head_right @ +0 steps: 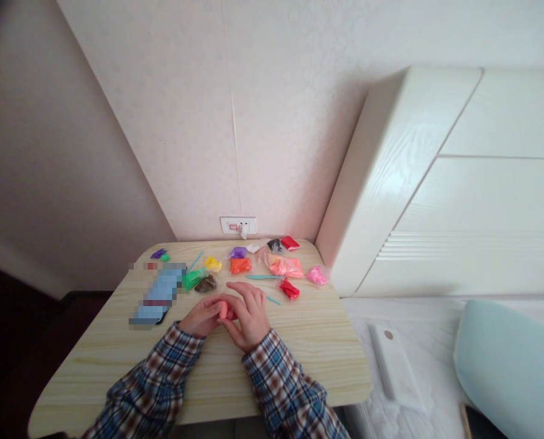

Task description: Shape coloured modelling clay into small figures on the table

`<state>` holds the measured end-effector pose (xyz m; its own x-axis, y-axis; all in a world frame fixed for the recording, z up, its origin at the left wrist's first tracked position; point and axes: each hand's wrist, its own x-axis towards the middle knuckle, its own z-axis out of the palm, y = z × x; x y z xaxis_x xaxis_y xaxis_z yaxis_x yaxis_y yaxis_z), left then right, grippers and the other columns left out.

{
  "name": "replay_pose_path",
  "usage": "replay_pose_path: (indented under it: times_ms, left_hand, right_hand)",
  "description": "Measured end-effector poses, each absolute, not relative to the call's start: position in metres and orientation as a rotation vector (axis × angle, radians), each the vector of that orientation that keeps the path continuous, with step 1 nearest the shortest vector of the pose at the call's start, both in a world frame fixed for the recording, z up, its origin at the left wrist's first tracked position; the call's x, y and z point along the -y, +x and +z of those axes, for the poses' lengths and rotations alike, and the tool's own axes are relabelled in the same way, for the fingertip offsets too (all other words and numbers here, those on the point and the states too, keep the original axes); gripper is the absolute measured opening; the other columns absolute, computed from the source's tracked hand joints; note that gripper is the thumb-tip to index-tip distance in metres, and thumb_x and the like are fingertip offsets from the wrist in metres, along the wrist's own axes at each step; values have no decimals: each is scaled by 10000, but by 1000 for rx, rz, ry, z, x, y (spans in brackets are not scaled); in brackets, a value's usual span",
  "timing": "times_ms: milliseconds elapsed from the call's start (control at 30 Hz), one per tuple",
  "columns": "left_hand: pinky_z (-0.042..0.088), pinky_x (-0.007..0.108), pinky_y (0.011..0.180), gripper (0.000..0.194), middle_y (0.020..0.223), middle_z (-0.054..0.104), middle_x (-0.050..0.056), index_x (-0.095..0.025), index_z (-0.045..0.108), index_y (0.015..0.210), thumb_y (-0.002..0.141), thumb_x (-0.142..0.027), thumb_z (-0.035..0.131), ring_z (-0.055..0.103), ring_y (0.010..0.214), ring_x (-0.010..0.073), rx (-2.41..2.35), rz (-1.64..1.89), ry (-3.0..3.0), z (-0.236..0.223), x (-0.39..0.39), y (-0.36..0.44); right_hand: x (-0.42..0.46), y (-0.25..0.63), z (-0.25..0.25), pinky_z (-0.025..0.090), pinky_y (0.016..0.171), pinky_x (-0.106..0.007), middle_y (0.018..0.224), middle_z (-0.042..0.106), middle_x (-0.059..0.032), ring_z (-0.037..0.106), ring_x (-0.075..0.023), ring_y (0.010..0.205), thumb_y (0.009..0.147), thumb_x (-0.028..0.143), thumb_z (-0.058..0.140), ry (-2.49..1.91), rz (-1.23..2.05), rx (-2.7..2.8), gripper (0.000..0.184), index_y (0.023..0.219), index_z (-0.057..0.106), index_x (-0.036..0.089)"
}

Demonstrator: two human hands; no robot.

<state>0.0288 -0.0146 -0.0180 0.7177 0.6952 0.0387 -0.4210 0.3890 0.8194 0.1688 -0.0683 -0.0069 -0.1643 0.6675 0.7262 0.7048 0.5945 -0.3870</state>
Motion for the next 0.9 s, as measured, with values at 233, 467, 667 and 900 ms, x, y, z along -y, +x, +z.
replay_pose_path:
  times_ms: [233, 467, 667, 900]
  left_hand:
    - [420, 274, 674, 281, 582, 552, 1, -105, 614, 588, 654, -358, 718, 525, 594, 121, -333, 724, 923, -18, 15, 29]
    - [416, 228, 636, 227, 616, 586, -2, -112, 641, 649, 625, -310, 749, 550, 616, 109, -323, 690, 898, -20, 15, 28]
    - [435, 252, 687, 237, 658, 611, 20, -99, 643, 640, 624, -310, 750, 569, 660, 125, -321, 685, 871, -20, 15, 28]
    - [434, 332, 799, 274, 767, 641, 38, -116, 663, 830, 623, -269, 757, 596, 770, 164, -339, 681, 846, -26, 14, 26]
  right_hand:
    - [68, 169, -7, 347, 901, -417, 1183, 508, -104, 429, -254, 1100, 810, 333, 528, -1094, -47, 1868, 319, 1097, 529, 192]
    - [68, 169, -6, 346, 895, -423, 1184, 508, -101, 432, -253, 1094, 815, 321, 512, -1088, -40, 1860, 294, 1077, 532, 189]
    - [69, 170, -6, 350, 894, -424, 1179, 512, -101, 439, -254, 1094, 813, 307, 508, -1096, -40, 1851, 282, 1070, 536, 193]
    - [69, 169, -5, 356, 895, -422, 1175, 515, -102, 446, -250, 1087, 811, 297, 508, -1075, -48, 1851, 296, 1089, 528, 196]
